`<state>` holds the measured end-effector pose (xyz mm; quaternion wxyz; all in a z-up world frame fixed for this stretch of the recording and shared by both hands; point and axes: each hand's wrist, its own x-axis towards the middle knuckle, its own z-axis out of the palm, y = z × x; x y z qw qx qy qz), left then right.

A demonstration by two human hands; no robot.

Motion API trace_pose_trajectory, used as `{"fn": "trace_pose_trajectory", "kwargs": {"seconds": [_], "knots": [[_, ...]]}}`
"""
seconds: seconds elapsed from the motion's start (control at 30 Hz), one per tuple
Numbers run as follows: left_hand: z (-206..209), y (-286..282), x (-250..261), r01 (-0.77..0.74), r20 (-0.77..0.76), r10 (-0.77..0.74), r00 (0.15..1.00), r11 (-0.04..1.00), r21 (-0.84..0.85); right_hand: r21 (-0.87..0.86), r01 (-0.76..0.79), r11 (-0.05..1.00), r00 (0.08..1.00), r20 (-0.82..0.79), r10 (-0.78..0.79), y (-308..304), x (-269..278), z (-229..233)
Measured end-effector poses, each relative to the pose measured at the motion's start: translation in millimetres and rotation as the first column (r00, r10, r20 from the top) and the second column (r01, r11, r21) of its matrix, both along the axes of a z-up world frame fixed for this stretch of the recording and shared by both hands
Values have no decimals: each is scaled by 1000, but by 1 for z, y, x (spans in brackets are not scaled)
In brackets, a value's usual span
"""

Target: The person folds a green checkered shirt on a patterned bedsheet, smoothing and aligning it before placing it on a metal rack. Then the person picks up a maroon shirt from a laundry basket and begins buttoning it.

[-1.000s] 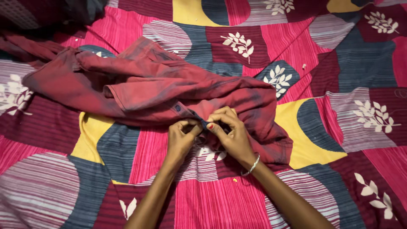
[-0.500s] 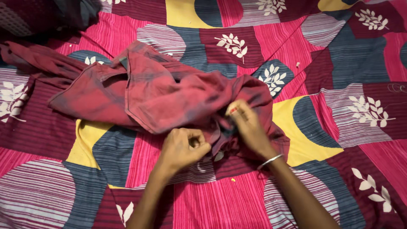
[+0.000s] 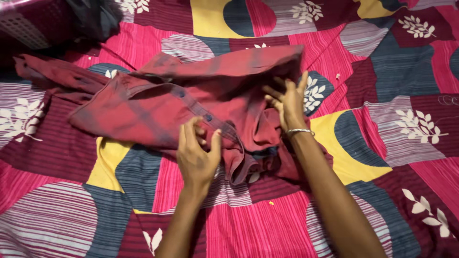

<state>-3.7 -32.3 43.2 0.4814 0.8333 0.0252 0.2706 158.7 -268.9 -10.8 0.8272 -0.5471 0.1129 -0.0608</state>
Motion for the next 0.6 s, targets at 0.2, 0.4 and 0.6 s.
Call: {"fn": "trace_pose_trajectory", "kwargs": {"seconds": [0.2, 0.4, 0.6], "knots": [[3, -18, -2, 91, -81, -92, 993, 996, -9, -690, -48, 722, 884, 308, 353, 36, -92, 25], [-24, -18, -3, 131, -49, -123, 991, 967, 219, -876, -118, 467, 886, 119, 448, 48, -124, 44], [-58, -2, 17, 237, -310, -365, 878, 893, -382, -894, -114, 434, 791, 182, 584, 44, -127, 50]]}}
